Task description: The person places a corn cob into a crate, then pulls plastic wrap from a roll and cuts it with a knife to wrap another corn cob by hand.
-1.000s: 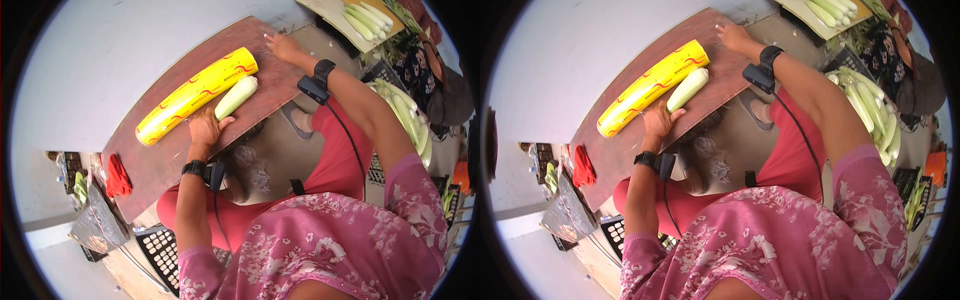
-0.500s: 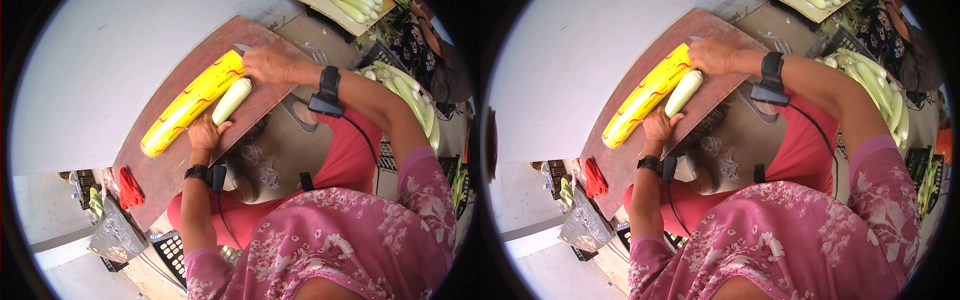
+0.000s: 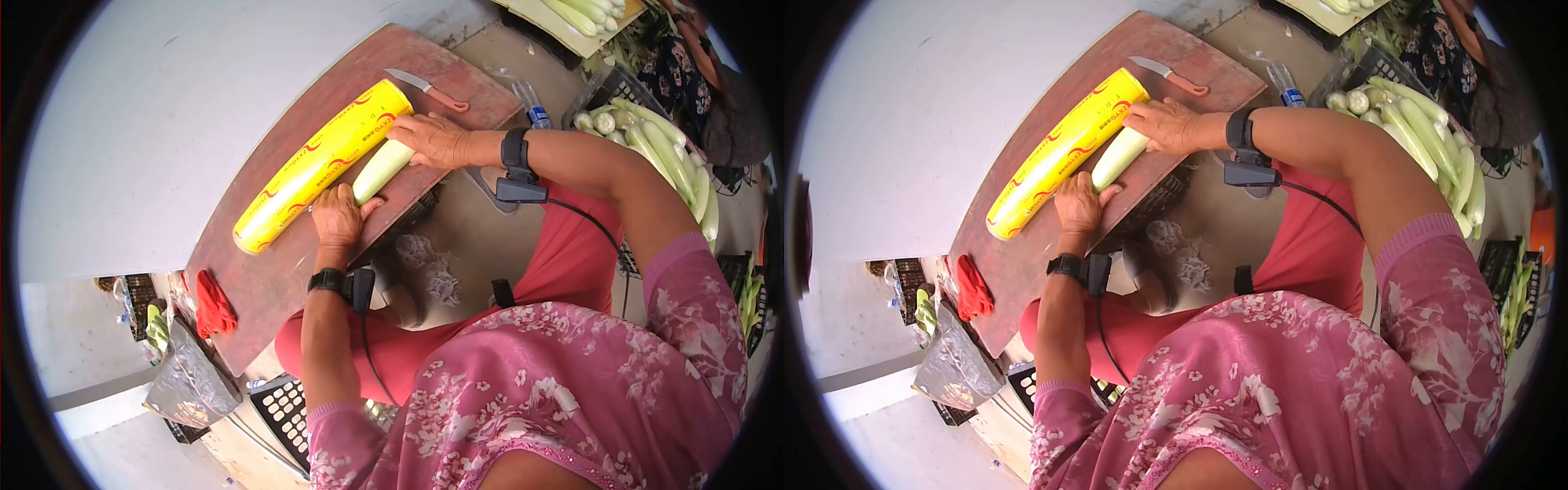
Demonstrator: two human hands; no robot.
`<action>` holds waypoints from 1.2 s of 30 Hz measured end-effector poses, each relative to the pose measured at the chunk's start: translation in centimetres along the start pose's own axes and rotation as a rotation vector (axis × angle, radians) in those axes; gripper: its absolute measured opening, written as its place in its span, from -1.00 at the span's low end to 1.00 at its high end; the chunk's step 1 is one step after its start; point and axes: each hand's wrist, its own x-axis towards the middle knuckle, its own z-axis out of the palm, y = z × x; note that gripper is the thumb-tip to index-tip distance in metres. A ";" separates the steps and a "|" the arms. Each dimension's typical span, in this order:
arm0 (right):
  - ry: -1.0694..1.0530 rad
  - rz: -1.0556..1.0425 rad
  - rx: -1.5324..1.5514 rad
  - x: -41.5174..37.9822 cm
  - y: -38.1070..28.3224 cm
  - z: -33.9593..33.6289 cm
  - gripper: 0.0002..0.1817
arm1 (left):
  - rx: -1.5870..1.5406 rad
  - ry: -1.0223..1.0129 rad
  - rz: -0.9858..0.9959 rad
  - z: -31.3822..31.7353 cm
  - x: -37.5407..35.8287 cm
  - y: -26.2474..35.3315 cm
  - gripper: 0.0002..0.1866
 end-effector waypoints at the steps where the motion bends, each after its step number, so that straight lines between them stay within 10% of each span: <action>1: -0.029 0.016 0.053 0.2 0.3 0.2 -0.33 | -0.010 -0.005 -0.004 0.0 0.0 -0.1 -0.30; 16: -0.147 -0.124 -0.013 2.1 0.9 -0.9 -0.38 | 0.047 -0.349 -0.180 -0.8 1.3 -0.6 -0.13; 36: -0.297 -0.118 0.052 3.4 1.3 -1.1 -0.43 | 0.060 -0.515 -0.526 -5.5 -2.6 -3.7 -0.60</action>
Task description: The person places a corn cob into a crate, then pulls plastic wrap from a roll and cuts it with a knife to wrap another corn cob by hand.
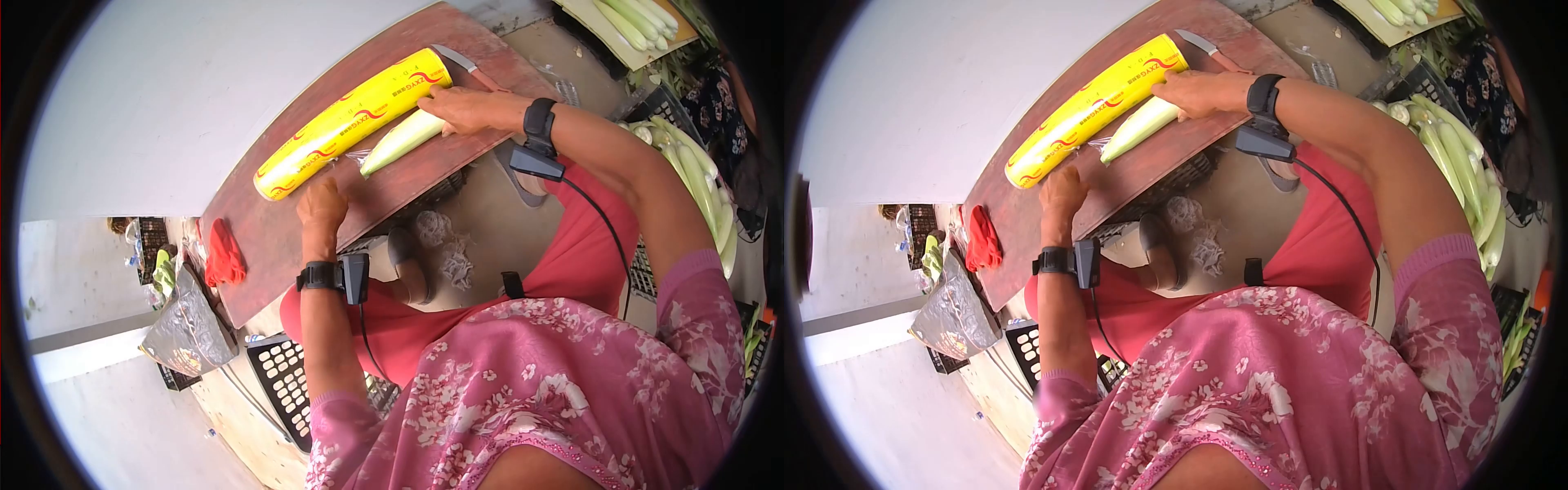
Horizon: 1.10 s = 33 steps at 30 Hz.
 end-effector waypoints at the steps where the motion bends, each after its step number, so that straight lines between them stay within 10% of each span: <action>1: 0.013 -0.009 0.006 0.0 0.1 0.2 -0.44 | -0.033 0.075 -0.024 -0.2 -0.2 0.4 -0.63; 7: -0.036 0.029 0.005 0.1 0.1 0.1 -0.43 | -0.272 0.520 0.345 0.8 -0.5 6.1 -0.68; 33: 0.086 0.000 0.116 -0.3 0.5 0.4 -0.43 | -0.254 0.085 0.202 2.1 1.2 3.7 -0.54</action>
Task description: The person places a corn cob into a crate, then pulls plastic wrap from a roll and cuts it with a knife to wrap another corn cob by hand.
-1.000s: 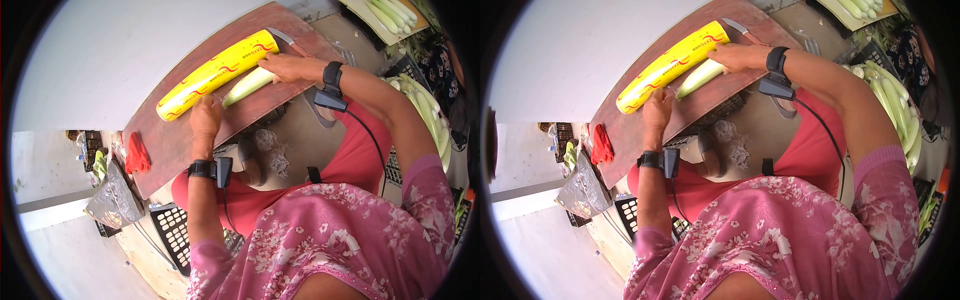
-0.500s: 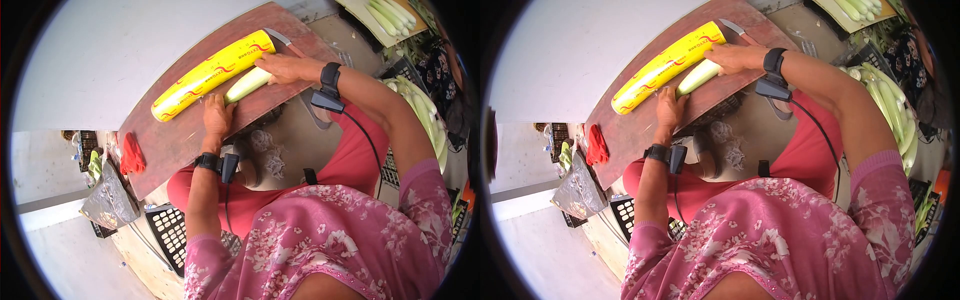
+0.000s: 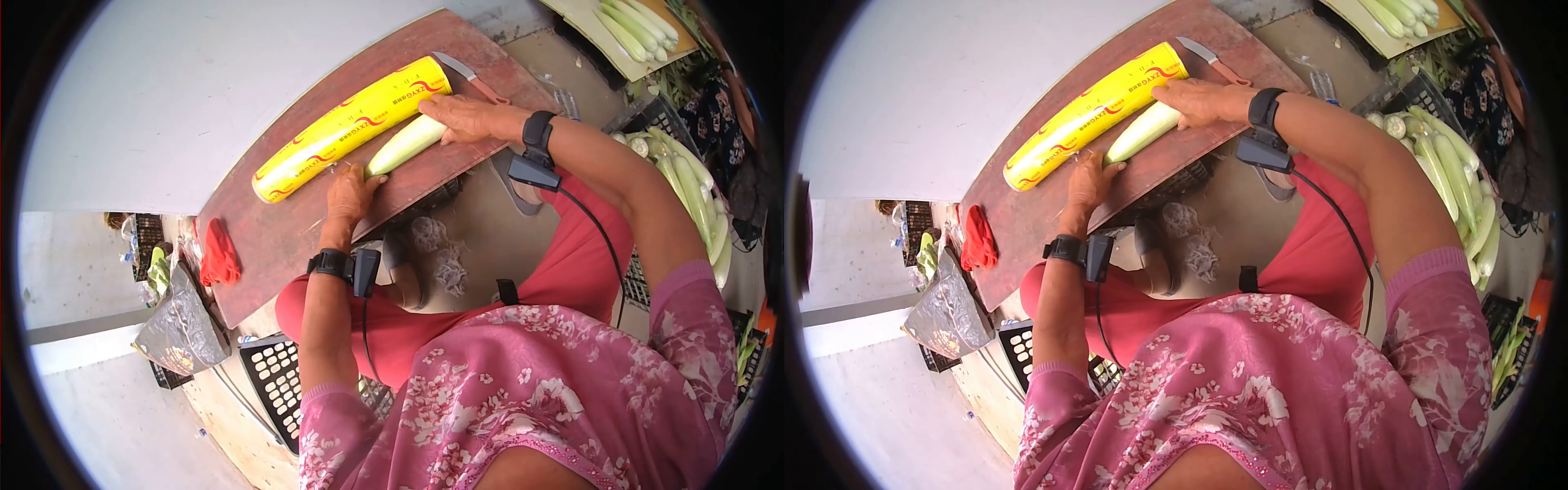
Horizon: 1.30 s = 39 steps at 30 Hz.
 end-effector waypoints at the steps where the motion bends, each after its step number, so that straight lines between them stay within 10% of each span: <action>1: -0.011 0.009 0.000 0.0 -0.2 -0.2 -0.44 | -0.009 -0.030 -0.023 -0.1 0.1 -0.2 -0.52; 29: -0.302 0.088 -0.031 2.5 -1.6 -3.8 -0.53 | 0.321 -0.493 -0.047 -5.4 1.9 0.5 -0.39; 39: -0.292 0.100 -0.039 2.7 -1.5 -3.7 -0.52 | 0.104 0.215 0.155 -0.5 0.5 3.0 -0.53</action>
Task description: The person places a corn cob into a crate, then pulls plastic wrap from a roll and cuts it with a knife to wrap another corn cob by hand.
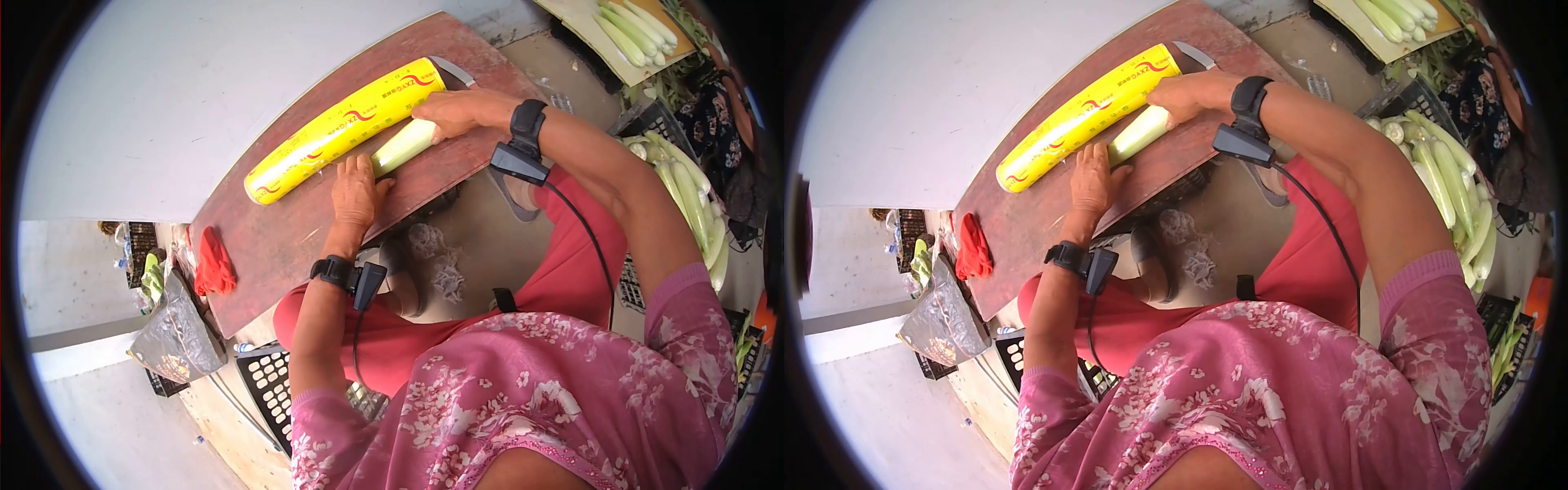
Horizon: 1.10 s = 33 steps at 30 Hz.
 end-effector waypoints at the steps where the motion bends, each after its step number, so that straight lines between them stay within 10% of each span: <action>1: 0.013 -0.006 -0.001 0.0 0.1 0.2 -0.52 | -0.015 -0.018 -0.023 0.4 0.1 -0.1 -0.54; 25: -0.292 0.230 0.188 0.0 -0.8 0.4 -0.50 | -0.120 -0.412 0.020 -1.0 0.7 -3.1 -0.57; 33: -0.044 0.208 -0.236 -3.4 -2.5 -0.3 -0.61 | -0.082 -0.483 0.073 -1.1 1.6 -3.5 -0.57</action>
